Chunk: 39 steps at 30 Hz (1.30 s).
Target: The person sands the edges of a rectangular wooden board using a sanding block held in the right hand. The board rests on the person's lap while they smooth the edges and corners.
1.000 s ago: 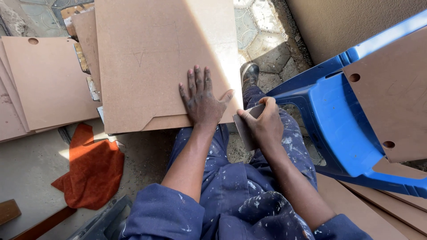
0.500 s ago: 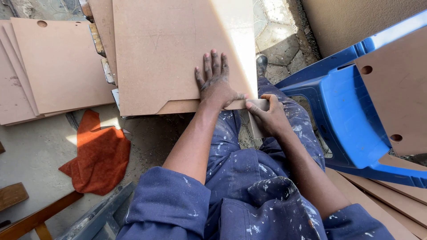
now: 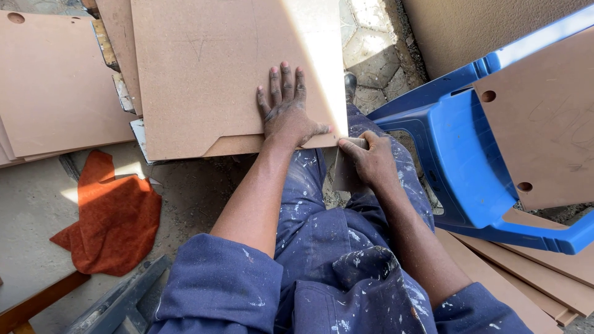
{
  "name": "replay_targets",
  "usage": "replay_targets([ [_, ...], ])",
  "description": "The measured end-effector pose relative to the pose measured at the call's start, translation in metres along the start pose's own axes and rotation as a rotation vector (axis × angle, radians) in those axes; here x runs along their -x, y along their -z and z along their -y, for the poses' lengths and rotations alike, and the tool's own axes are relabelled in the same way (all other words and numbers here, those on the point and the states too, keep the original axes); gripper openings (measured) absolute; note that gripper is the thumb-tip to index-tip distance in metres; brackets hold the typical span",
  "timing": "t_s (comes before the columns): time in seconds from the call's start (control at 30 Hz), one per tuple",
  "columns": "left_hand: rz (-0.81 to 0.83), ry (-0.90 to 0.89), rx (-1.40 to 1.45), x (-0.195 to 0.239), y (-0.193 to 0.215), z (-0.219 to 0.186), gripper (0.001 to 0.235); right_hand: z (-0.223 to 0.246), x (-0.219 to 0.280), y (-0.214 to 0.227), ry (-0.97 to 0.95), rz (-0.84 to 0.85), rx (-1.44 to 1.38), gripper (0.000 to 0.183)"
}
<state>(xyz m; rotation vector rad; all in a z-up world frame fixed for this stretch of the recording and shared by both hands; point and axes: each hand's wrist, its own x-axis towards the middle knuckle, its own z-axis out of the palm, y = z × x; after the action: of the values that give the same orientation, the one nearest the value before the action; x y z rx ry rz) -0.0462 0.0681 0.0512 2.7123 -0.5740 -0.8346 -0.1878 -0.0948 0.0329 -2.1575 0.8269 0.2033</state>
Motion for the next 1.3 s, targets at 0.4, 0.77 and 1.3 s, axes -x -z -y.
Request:
replay_targets([
  [0.4, -0.174, 0.029, -0.086, -0.026, -0.036, 0.004, 0.149, 0.057, 0.016, 0.003, -0.120, -0.053, -0.265, 0.043],
  [0.77, -0.089, 0.029, -0.061, -0.016, -0.016, -0.001, 0.146, 0.063, 0.012, 0.006, -0.198, 0.026, -0.384, 0.046],
  [1.3, -0.006, 0.015, 0.018, -0.003, 0.002, -0.005, 0.129, 0.024, -0.009, -0.008, -0.193, 0.015, -0.302, 0.028],
])
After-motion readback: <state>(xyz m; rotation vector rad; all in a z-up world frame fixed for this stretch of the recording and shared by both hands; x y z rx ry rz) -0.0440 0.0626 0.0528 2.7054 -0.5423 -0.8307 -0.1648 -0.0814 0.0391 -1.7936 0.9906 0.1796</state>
